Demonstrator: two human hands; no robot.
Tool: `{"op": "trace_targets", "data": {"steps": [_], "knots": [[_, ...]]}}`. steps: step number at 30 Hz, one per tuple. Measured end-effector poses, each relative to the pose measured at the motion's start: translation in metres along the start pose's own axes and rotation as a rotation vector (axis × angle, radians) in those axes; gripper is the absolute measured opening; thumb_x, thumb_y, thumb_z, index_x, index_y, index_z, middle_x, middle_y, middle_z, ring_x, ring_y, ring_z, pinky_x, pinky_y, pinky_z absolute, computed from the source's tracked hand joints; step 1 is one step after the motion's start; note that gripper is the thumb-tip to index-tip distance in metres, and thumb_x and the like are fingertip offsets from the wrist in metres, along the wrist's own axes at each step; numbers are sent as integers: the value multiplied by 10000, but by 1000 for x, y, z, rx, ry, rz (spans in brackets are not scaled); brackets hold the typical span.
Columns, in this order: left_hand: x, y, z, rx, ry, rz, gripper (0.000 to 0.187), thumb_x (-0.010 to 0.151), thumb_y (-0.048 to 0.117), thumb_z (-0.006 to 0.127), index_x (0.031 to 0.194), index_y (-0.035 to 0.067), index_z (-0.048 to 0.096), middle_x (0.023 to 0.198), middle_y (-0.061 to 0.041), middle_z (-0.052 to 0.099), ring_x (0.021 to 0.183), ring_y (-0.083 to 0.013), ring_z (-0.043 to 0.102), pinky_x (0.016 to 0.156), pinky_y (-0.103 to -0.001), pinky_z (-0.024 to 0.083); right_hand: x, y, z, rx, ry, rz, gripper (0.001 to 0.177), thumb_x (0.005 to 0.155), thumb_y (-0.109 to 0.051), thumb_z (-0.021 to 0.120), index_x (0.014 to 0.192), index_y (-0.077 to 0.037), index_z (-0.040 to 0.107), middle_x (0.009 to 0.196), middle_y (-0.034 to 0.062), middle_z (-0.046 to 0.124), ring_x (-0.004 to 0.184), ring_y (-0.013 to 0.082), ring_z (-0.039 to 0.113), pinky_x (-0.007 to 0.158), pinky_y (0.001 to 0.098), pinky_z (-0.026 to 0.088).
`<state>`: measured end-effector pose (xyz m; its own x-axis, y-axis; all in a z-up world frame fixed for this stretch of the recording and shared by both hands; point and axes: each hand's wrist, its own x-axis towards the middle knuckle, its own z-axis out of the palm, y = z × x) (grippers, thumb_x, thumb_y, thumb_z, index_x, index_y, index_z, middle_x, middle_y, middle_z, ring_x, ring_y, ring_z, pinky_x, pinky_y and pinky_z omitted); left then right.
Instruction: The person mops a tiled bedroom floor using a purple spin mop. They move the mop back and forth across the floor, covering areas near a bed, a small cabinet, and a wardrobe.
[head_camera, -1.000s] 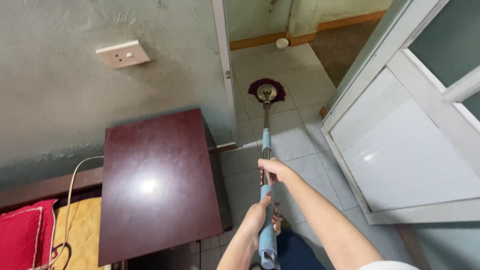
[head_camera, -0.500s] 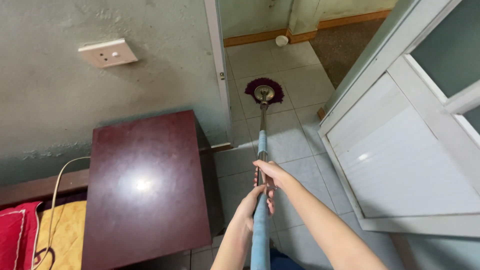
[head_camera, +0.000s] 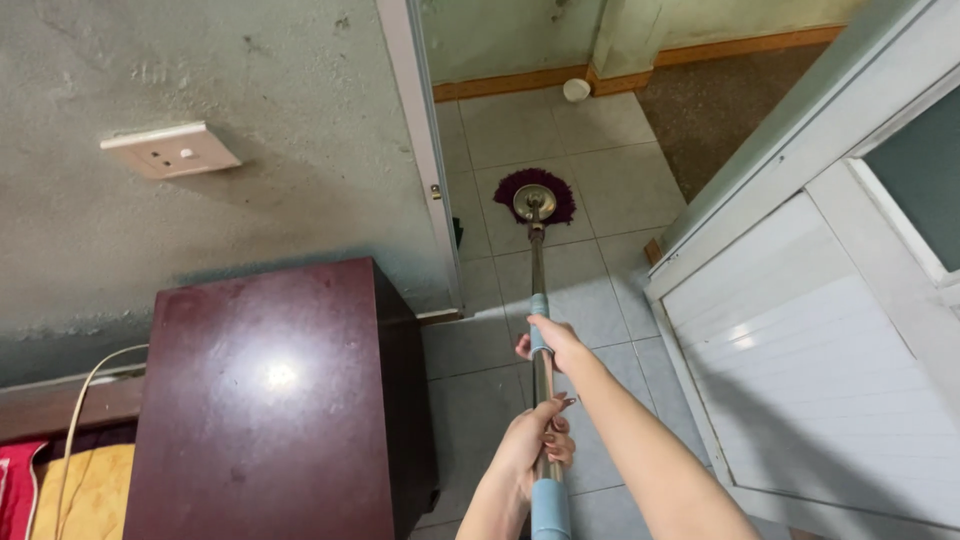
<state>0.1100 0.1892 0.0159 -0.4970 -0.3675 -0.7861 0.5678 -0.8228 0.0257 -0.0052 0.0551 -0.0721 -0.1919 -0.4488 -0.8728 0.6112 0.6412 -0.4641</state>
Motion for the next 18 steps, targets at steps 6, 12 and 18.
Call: {"op": "trace_targets", "data": {"steps": [6,12,18], "knots": [[-18,-10,-30,42,12,31,301,964,119,635,1255,41,652,713,-4,410,436,-45,328,376,-197,231,36,24,-5,-192,-44,14,150,902,-22,648,994,60,564,732,182,604,569,275,584,503,380,562],[-46,-29,-79,-23,-27,-38,205,978,116,619,1180,83,617,699,25,403,450,-30,342,372,-181,231,27,81,-7,-219,-48,-41,61,796,-40,602,783,7,565,627,140,548,508,225,510,443,341,464],[-77,-74,-154,3,-38,-62,244,971,160,601,1215,164,616,681,47,413,423,-22,328,343,-161,230,-27,157,-26,-248,-76,-9,99,810,-59,579,778,-52,486,594,91,481,490,202,474,447,337,440]]}}
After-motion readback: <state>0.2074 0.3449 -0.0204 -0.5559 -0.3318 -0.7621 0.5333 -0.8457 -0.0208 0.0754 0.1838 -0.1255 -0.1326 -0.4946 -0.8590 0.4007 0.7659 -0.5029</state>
